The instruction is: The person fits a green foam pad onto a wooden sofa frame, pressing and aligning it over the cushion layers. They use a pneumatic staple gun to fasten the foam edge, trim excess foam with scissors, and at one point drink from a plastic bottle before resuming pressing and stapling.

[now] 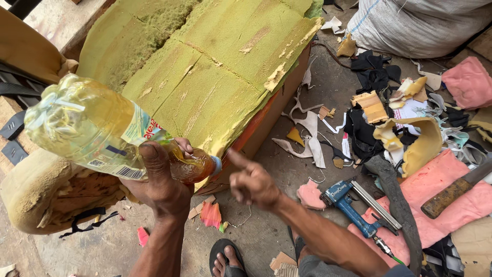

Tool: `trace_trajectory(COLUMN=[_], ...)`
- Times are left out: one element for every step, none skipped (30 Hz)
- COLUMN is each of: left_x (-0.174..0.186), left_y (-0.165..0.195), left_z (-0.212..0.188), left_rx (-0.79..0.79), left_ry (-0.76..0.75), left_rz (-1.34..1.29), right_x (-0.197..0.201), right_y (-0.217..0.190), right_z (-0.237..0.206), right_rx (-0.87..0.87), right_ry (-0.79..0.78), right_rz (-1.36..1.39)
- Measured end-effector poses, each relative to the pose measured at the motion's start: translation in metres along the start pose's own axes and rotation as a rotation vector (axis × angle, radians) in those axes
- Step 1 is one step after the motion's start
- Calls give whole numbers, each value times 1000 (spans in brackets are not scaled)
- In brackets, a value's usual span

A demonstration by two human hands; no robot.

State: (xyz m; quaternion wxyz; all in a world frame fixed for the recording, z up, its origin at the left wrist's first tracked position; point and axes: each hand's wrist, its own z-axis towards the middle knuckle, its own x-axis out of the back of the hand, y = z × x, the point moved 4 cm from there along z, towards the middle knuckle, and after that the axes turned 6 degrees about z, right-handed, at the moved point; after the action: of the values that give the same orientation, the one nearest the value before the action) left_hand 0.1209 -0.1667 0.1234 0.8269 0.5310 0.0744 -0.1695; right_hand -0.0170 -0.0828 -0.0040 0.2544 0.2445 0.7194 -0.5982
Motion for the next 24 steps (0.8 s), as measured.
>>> trace_trajectory(left_x=[-1, -1, -1, -1, -1, -1, -2, -1, -1, 1, 2, 3, 3, 2, 0, -2, -5, -7, -9, -10, -11, -12, -13, -14], left_y=[1, 2, 2, 2, 2, 3, 3, 4, 2, 3, 4, 5, 7, 8, 9, 10, 10, 9, 8, 7, 6, 4, 3, 2], left_z=[1, 1, 3, 1, 1, 2, 3, 3, 3, 3, 3, 3, 2, 2, 1, 0, 0, -1, -1, 0, 1, 2, 4, 6], left_rx=[4, 13, 30, 45, 61, 34, -5, 4, 27, 27, 27, 25, 20, 21, 26, 27, 44, 61, 78, 85, 93, 103, 115, 123], left_ry=[10, 12, 18, 26, 34, 28, 14, -6, -3, 0, 2, 8, 13, 11, 8, 5, -7, -15, -17, -7, 1, 5, -3, -11], left_rz=[-5, -8, -5, 3, 10, 4, -13, -32, -55, -52, -48, -23, -3, -3, -8, -12, 29, 71, 112, 127, 146, 164, 168, 170], right_x=[-10, -5, -1, 2, -6, -15, -19, -15, -5, 1, 21, 45, 64, 79, 85, 86, 85, 79, 69, 52, 35, 25, 18, 22], right_y=[10, 13, 15, 20, 29, 35, 36, 30, 20, 12, -4, -21, -38, -51, -56, -58, -57, -47, -33, -17, -3, 7, 12, 5], right_z=[-5, -5, -3, -9, -17, -22, -24, -23, -23, -19, -10, 1, 12, 19, 26, 35, 38, 36, 31, 18, 1, -14, -26, -31], right_rx=[-37, -28, -27, -33, -98, -130, -145, -42, 35, 123, 205, 280, 281, 287, 274, 261, 245, 178, 107, 95, 81, 13, -54, -7], right_ry=[-112, -21, 74, 175, 49, -84, -216, -121, -24, 56, 232, 409, 420, 433, 371, 305, 236, 217, 198, 87, -27, -87, -145, -20], right_rz=[61, 32, 9, -11, -104, -212, -332, -322, -320, -313, -132, 55, 160, 260, 308, 355, 400, 345, 287, 125, -31, -134, -235, -322])
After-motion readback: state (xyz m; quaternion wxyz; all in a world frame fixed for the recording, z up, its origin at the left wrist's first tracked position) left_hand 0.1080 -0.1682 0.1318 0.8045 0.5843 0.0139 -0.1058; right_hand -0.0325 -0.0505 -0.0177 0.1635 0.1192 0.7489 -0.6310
